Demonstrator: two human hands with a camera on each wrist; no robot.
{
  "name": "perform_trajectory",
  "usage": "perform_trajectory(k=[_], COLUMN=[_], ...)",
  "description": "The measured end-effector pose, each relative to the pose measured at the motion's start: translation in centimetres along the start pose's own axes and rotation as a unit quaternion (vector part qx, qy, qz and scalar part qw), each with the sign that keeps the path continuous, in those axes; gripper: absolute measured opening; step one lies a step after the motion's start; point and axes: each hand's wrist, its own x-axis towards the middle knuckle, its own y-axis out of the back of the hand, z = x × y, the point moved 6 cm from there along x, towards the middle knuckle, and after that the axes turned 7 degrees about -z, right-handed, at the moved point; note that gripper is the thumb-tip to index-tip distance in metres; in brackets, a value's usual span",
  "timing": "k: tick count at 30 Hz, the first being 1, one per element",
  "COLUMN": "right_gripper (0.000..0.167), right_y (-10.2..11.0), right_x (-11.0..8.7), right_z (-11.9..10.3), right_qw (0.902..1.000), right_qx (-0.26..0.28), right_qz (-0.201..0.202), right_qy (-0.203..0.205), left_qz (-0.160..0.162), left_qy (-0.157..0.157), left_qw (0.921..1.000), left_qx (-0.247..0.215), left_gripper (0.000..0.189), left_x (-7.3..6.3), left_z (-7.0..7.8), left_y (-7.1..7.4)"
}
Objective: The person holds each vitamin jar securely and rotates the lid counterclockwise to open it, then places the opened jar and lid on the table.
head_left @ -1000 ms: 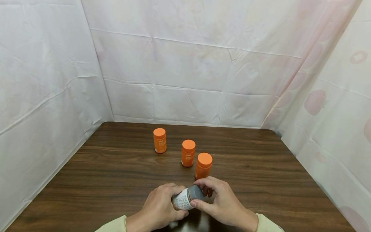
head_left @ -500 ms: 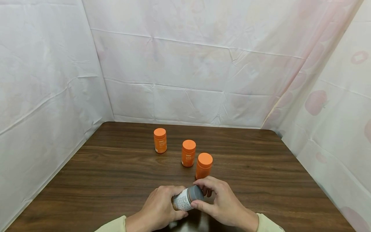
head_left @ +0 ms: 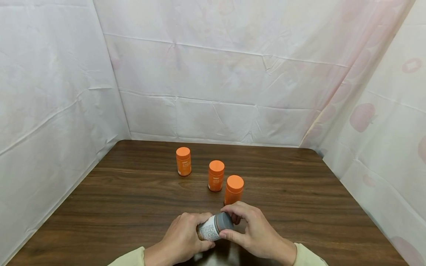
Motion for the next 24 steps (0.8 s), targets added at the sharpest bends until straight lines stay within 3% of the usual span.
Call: perform_trajectory(k=[24], right_gripper=[0.046], right_y=[0.00], right_x=[0.38], right_z=[0.08], right_qw=[0.9995], right_qx=[0.003], right_qz=[-0.022], right_qy=[0.024], left_qz=[-0.002], left_qy=[-0.002], left_qw=[1.0000], left_qx=[-0.009], left_gripper=[0.040], left_x=[0.17], left_z=[-0.18], left_y=[0.08])
